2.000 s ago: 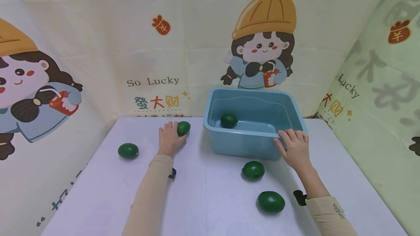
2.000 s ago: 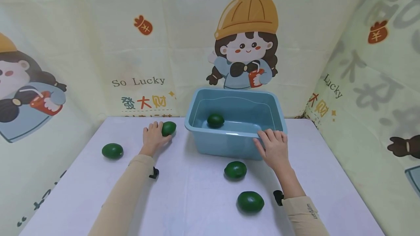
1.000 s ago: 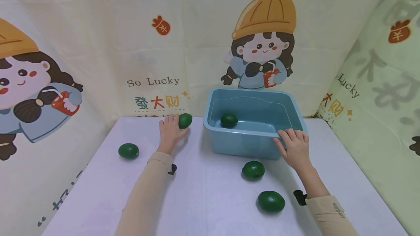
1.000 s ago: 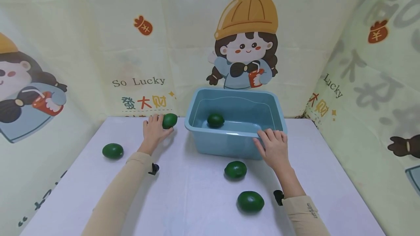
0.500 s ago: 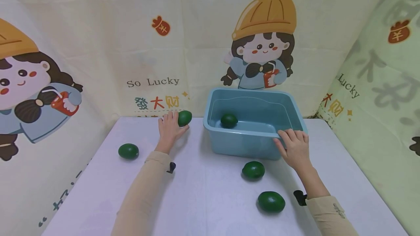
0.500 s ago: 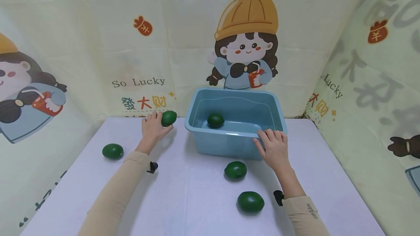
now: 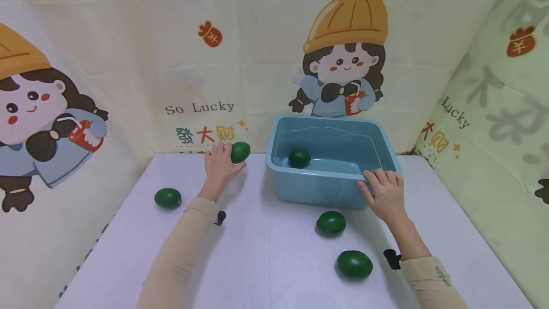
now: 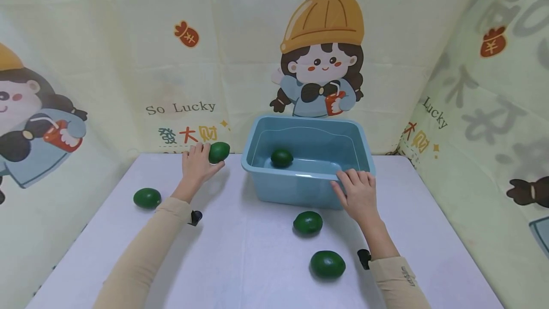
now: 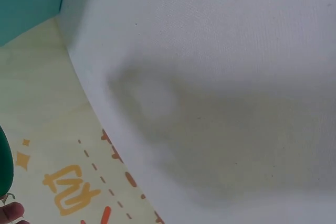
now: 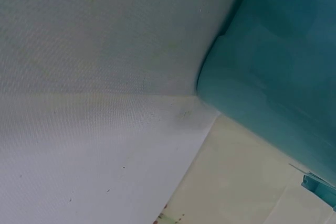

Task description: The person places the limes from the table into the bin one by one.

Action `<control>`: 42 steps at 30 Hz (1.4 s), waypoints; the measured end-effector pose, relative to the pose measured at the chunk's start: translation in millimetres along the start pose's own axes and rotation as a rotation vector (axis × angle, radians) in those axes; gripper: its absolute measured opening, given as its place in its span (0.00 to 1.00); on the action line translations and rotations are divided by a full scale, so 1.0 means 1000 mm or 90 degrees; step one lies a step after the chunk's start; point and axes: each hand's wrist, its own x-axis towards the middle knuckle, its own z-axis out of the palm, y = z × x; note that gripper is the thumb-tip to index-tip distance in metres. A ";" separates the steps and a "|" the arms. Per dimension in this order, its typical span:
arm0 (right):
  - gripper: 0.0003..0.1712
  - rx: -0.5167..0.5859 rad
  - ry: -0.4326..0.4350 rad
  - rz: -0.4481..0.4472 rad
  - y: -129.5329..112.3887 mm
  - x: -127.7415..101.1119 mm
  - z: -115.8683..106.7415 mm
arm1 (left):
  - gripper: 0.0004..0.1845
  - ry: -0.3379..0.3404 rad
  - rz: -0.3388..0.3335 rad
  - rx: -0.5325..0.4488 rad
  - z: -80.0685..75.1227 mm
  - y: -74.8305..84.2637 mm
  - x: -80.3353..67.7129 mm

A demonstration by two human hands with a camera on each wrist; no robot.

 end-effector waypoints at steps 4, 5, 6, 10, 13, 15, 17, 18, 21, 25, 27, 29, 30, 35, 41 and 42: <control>0.29 -0.001 0.002 -0.001 0.001 0.000 0.000 | 0.34 -0.002 0.006 -0.002 -0.003 0.002 0.000; 0.29 0.000 0.003 -0.002 0.001 0.000 0.000 | 0.34 -0.002 0.008 -0.004 -0.004 0.002 0.000; 0.29 0.001 0.004 -0.002 0.001 0.000 0.000 | 0.34 -0.001 0.010 -0.005 -0.005 0.003 0.000; 0.29 0.005 0.005 -0.003 0.001 0.000 0.000 | 0.34 0.009 0.014 -0.018 -0.009 0.008 0.000; 0.29 0.004 0.005 -0.002 0.001 0.000 0.000 | 0.34 0.017 0.016 -0.026 -0.013 0.012 0.001; 0.28 0.004 0.006 -0.004 0.001 0.000 0.001 | 0.34 0.018 0.018 -0.027 -0.016 0.015 0.001; 0.28 0.004 0.006 -0.004 0.001 -0.001 0.001 | 0.34 0.017 0.020 -0.030 -0.019 0.017 0.001; 0.28 0.005 0.006 -0.004 0.001 0.000 0.001 | 0.34 0.016 0.021 -0.030 -0.021 0.019 0.001; 0.28 0.005 0.006 -0.003 0.001 0.000 0.001 | 0.34 0.014 0.025 -0.033 -0.025 0.023 0.001; 0.29 0.005 0.006 -0.001 0.001 0.000 0.002 | 0.34 0.018 0.027 -0.033 -0.029 0.027 0.001; 0.29 0.003 0.005 -0.001 0.001 0.000 0.002 | 0.34 0.020 0.029 -0.040 -0.031 0.029 0.002; 0.29 0.001 0.003 0.001 0.001 0.000 0.002 | 0.34 0.021 0.029 -0.045 -0.032 0.031 0.003; 0.29 0.000 0.003 0.001 0.001 0.000 0.002 | 0.34 0.021 0.029 -0.045 -0.033 0.032 0.003; 0.29 -0.002 0.000 0.002 0.002 -0.001 0.003 | 0.34 0.029 0.032 -0.051 -0.038 0.037 0.004; 0.29 -0.003 0.001 0.001 0.002 -0.001 0.003 | 0.33 0.031 0.033 -0.065 -0.046 0.044 0.005; 0.29 -0.003 0.001 0.002 0.002 -0.001 0.003 | 0.33 0.031 0.033 -0.065 -0.047 0.045 0.005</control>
